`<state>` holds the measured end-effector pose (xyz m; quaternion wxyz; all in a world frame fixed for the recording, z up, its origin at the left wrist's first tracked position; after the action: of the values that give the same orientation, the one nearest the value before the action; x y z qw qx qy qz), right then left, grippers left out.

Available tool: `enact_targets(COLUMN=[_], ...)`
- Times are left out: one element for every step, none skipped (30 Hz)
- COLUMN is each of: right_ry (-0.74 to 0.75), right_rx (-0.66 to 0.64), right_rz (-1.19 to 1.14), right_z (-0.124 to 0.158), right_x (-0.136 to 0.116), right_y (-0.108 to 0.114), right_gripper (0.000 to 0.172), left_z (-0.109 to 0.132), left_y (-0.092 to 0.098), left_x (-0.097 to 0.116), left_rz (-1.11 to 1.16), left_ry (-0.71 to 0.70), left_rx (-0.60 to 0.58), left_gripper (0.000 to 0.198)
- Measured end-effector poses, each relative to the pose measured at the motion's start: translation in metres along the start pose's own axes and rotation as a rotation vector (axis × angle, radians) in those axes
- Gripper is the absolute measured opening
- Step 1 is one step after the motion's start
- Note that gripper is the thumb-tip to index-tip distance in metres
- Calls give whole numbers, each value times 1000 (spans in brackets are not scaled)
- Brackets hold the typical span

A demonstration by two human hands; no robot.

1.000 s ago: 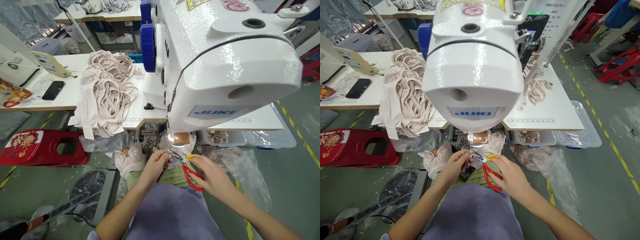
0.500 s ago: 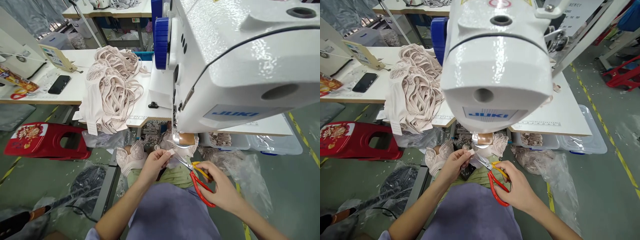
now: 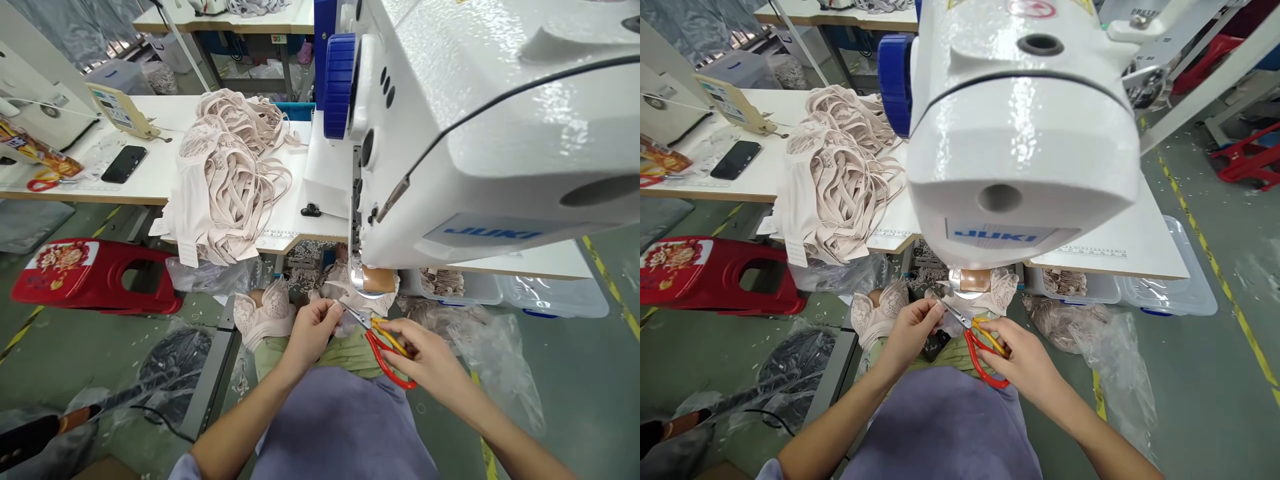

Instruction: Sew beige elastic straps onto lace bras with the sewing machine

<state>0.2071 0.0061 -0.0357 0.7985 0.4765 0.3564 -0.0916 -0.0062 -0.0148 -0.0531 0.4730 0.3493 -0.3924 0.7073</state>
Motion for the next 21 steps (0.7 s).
enact_targets(right_ry=[-9, -28, -52, -77, -95, -106, -108, -101, -91, -78, -60, -26, 21, 88, 145, 199, 278, 375, 510, 621, 678], right_rx=[5, 10, 14, 18, 23, 34, 61, 107, 172, 255, 340, 428, 509, 578, 660, 722, 756, 679, 547, 383, 324], right_rz=[3, 7, 12, 19, 34, 64, 114, 184, 266, 354, 434, 502, 556, 597, 622, 619, 595, 567, 541, 521, 528], right_z=[4, 9, 14, 18, 20, 19, 13, 4, -9, -25, -40, -53, -62, -66, -65, -61, -54, -48, -44, -42, -41], right_x=[3, 6, 11, 17, 24, 31, 39, 47, 55, 62, 67, 70, 71, 67, 62, 55, 47, 41, 35, 30, 27], right_y=[2, 5, 8, 14, 21, 31, 42, 54, 66, 79, 92, 103, 111, 116, 115, 107, 92, 70, 44, 18, -5], right_gripper=[30, 30, 31, 33, 34, 35, 36, 37, 38, 40, 41, 41, 40, 39, 38, 37, 32, 27, 27, 30, 31], left_z=[1, 2, 3, 3, 4, 4, 3, 3, 2, 2, 3, 4, 5, 6, 6, 4, -1, -7, -14, -22, -28], left_y=[0, 0, 0, 0, 0, 0, -1, -1, -2, -4, -5, -6, -7, -8, -7, -6, -5, -4, -3, -2, -1], left_x=[0, -1, -1, -1, -2, -2, -2, -1, -1, 0, 2, 3, 3, 3, 1, -3, -9, -14, -19, -23, -26], left_rz=[18, 42, 71, 103, 135, 165, 190, 210, 225, 233, 235, 227, 218, 209, 194, 212, 215, 181, 112, 16, -88], left_ry=[-3, -3, 0, 8, 21, 38, 56, 74, 92, 107, 116, 116, 123, 129, 148, 237, 307, 364, 355, 316, 279], left_rx=[10, 21, 30, 35, 34, 30, 23, 16, 6, -7, -25, -48, -77, -111, -146, -194, -238, -303, -379, -428, -467], left_gripper=[37, 38, 40, 42, 44, 46, 48, 48, 49, 49, 49, 49, 50, 50, 51, 52, 54, 55, 53, 49, 45])
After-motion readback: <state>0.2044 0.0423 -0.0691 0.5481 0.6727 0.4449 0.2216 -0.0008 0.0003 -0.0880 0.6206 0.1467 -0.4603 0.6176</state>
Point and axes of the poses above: each hand's wrist, its own z-axis away from the middle knuckle, its own y-axis out of the back of the hand, x = y × z, the point moved 1 cm from there along -z, towards the middle knuckle, and after that the axes turned 7 degrees about z, right-handed, at the moved point
